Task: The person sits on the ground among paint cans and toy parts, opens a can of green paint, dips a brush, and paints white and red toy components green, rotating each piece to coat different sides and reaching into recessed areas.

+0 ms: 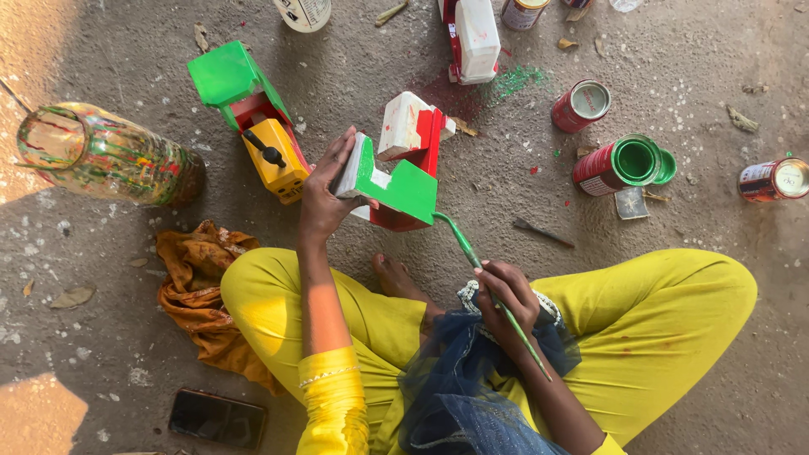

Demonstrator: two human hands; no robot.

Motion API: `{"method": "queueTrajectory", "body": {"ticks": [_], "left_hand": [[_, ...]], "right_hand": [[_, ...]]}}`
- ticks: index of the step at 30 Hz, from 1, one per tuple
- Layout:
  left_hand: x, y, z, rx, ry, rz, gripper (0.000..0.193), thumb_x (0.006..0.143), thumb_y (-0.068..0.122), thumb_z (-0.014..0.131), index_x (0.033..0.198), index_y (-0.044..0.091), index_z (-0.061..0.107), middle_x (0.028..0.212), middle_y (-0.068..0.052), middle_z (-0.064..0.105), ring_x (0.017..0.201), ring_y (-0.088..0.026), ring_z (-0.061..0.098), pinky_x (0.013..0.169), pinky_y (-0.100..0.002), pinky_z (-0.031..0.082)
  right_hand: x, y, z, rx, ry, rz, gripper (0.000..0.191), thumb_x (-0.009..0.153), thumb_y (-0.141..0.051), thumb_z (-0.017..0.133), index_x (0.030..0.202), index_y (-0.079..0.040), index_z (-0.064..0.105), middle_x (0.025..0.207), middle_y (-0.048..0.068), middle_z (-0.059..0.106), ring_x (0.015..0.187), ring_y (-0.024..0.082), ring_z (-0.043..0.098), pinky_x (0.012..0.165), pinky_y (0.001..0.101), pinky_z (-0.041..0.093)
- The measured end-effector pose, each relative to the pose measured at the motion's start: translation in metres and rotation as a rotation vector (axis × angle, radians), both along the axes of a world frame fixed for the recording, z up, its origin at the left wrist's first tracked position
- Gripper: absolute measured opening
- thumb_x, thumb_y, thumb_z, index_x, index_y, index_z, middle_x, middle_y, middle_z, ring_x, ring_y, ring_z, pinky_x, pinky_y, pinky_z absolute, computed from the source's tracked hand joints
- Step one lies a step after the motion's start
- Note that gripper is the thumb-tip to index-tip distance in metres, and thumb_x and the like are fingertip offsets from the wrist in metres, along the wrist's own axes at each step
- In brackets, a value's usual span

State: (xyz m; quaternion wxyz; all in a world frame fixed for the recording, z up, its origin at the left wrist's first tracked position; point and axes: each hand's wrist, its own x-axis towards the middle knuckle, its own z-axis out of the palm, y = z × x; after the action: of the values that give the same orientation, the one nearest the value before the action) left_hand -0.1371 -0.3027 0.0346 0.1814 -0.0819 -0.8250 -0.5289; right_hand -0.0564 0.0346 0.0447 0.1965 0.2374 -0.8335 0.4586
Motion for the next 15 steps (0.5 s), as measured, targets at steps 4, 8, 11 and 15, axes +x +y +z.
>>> {"method": "queueTrajectory", "body": {"ticks": [4,8,11,15], "left_hand": [[0.0,0.0,0.001,-0.008,-0.013,0.011,0.099,0.066,0.022,0.095,0.152,0.0,0.05,0.159,-0.017,0.051,0.15,-0.032,0.048,0.123,-0.042,0.043],[0.0,0.001,0.001,-0.015,-0.023,0.023,0.1,0.066,0.022,0.095,0.152,0.001,0.05,0.159,-0.016,0.051,0.15,-0.031,0.047,0.124,-0.043,0.042],[-0.001,0.001,0.001,-0.002,-0.026,0.016,0.1,0.066,0.023,0.095,0.152,0.002,0.049,0.159,-0.016,0.05,0.151,-0.031,0.046,0.124,-0.043,0.041],[-0.001,0.0,0.001,-0.01,-0.025,0.017,0.101,0.066,0.026,0.095,0.152,0.002,0.049,0.159,-0.016,0.05,0.151,-0.032,0.045,0.124,-0.044,0.041]], "right_hand": [[0.001,-0.001,0.007,0.021,0.009,-0.035,0.028,0.081,0.011,0.072,0.106,0.0,0.072,0.109,0.015,0.071,0.102,0.03,0.072,0.09,0.0385,0.058],[0.005,-0.003,0.014,-0.024,0.017,-0.005,0.027,0.082,0.01,0.073,0.106,0.0,0.072,0.109,0.014,0.071,0.102,0.029,0.072,0.09,0.0377,0.058],[0.004,-0.006,0.015,-0.028,0.026,0.036,0.028,0.08,0.01,0.074,0.106,0.0,0.072,0.108,0.014,0.071,0.101,0.029,0.072,0.089,0.038,0.059],[0.004,-0.004,0.015,-0.005,0.023,0.029,0.028,0.08,0.01,0.074,0.106,0.0,0.072,0.107,0.014,0.071,0.101,0.029,0.072,0.09,0.0384,0.059]]}}
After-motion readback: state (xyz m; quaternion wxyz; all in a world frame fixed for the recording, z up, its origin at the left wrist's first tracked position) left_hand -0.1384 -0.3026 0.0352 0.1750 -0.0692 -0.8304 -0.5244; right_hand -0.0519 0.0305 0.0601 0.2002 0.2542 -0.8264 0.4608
